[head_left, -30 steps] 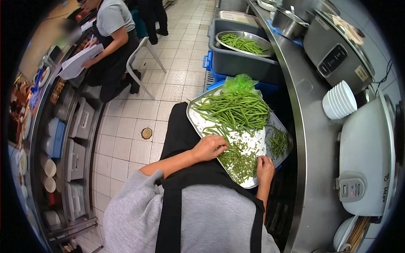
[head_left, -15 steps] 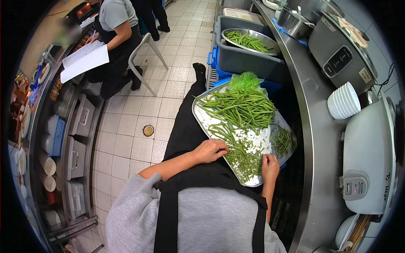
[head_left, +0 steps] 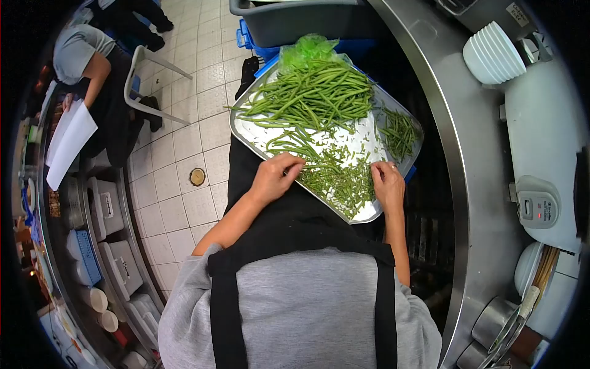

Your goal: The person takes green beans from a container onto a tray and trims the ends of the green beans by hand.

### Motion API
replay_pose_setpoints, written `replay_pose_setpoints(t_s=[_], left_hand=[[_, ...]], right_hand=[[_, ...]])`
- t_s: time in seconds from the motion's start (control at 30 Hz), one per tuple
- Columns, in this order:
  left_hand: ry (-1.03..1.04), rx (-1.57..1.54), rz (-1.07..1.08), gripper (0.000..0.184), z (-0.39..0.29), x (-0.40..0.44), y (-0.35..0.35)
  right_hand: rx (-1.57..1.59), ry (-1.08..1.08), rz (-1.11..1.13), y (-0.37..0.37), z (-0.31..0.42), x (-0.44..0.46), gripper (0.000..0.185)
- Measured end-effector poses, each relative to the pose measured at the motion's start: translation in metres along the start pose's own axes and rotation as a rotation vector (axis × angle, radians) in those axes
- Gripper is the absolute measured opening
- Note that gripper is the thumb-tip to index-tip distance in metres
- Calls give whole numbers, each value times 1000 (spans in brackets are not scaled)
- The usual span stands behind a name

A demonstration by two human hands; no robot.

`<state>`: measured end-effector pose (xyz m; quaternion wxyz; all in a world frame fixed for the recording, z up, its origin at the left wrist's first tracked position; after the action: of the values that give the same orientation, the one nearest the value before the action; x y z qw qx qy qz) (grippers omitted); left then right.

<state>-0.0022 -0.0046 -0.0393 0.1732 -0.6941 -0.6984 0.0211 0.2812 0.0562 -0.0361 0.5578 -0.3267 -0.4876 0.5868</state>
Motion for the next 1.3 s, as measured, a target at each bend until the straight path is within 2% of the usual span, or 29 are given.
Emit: replay_pose_setpoints(t_s=[0.03, 0.13, 0.23, 0.47, 0.67, 0.73, 0.77, 0.83, 0.93, 0.97, 1.03, 1.13, 1.23, 1.3], left_hand=[[48, 14, -32, 10, 1, 2, -5], [-2, 45, -93, 10, 4, 5, -15], [-41, 60, -90, 10, 6, 6, -17], [82, 54, 93, 14, -10, 20, 4], [7, 88, 247, 21, -12, 29, 35], [-16, 68, 278, 20, -11, 30, 34], [-2, 38, 272, 20, -11, 30, 33], [28, -22, 265, 20, -11, 29, 32], [-82, -99, 220, 19, -11, 33, 23], [-237, -299, 174, 19, -8, 35, 19], [-551, -695, 76, 19, -1, 37, 13], [-439, -935, -10, 21, 7, 42, 8], [-421, -1025, -80, 21, 5, 43, 6], [-420, -1045, -101, 21, 4, 43, 6]], right_hand=[[46, -16, 12, -1, 5, -1, 11], [146, -84, 54, -2, 28, -6, 9], [-52, -246, 39, -1, 60, -9, 9], [-127, -314, 56, 15, 66, -3, 9], [-23, -403, -162, -16, 87, 3, 14], [99, -307, -121, -10, 85, 1, 14], [157, -256, -101, -6, 82, 0, 13], [471, -70, -47, 4, 74, 1, 8], [888, 241, 19, 17, 56, 13, 3], [909, 256, 17, 15, 53, 17, 4], [881, 247, 110, 12, 54, 21, 7], [496, -102, 167, 12, 68, 19, 13], [668, -157, 361, 18, 89, 16, 18], [716, -102, 466, 24, 94, 12, 20]])
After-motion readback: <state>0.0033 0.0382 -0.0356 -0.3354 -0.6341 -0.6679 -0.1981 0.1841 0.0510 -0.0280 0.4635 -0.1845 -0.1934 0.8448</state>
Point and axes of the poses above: each hand's wrist, its own x-axis towards the middle knuckle, its own y-axis out of the palm, z = x × y, the point moved 3 cm from there along x, towards the middle knuckle, and after that the axes turned 14 degrees about -x, right-handed, at the moved point
